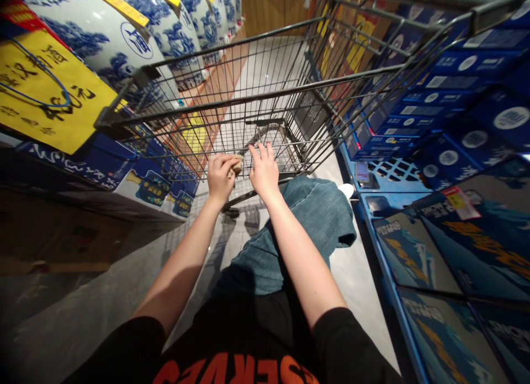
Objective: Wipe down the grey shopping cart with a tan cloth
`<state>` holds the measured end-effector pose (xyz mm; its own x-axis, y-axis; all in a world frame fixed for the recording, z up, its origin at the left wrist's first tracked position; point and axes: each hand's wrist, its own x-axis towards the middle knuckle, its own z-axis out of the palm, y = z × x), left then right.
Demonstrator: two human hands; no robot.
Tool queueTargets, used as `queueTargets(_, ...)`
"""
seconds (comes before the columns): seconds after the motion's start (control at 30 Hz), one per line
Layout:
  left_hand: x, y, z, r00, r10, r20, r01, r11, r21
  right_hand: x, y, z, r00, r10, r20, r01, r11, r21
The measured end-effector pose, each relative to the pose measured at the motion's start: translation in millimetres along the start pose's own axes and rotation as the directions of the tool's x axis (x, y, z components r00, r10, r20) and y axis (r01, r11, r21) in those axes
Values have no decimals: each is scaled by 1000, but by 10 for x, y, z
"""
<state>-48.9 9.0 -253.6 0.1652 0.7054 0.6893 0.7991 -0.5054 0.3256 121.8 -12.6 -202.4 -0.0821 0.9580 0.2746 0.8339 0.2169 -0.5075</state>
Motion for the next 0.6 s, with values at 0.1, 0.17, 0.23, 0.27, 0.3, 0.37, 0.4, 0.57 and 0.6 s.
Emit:
queueTargets(0.1, 61, 39, 104, 998, 50, 43, -50, 999, 5, 8, 23, -13, 1000, 3, 13, -3, 1000, 10)
queueTargets(0.17, 8, 29, 189, 993, 25, 118, -28, 999, 26, 10, 34, -29, 1000, -2, 20, 2, 1000, 21)
queueTargets(0.23, -58, 12, 232, 985, -13, 172, 5, 999, 48, 3, 31, -39, 999, -9, 31, 8, 999, 33)
queueTargets(0.27, -74, 10, 230, 983, -22, 183, 13, 999, 51, -5, 22, -41, 999, -9, 33, 7, 999, 38)
queueTargets(0.3, -71, 17, 214, 983, -19, 183, 11, 999, 47, -17, 10, -40, 1000, -4, 29, 3, 999, 42)
queueTargets(0.37, -7, 59, 161, 987, 12, 161, -16, 1000, 25, -47, -17, -35, 1000, 25, -4, -25, 999, 48)
queueTargets(0.4, 43, 91, 137, 989, 35, 145, -37, 999, 10, -62, -26, -33, 998, 53, -36, -51, 997, 52)
queueTargets(0.57, 171, 198, 209, 986, 79, 145, -79, 997, -11, -87, 50, -44, 966, 227, -125, -210, 968, 134)
queueTargets(0.6, 140, 192, 250, 983, 67, 170, -68, 998, 0, -83, 79, -46, 964, 250, -88, -238, 963, 130)
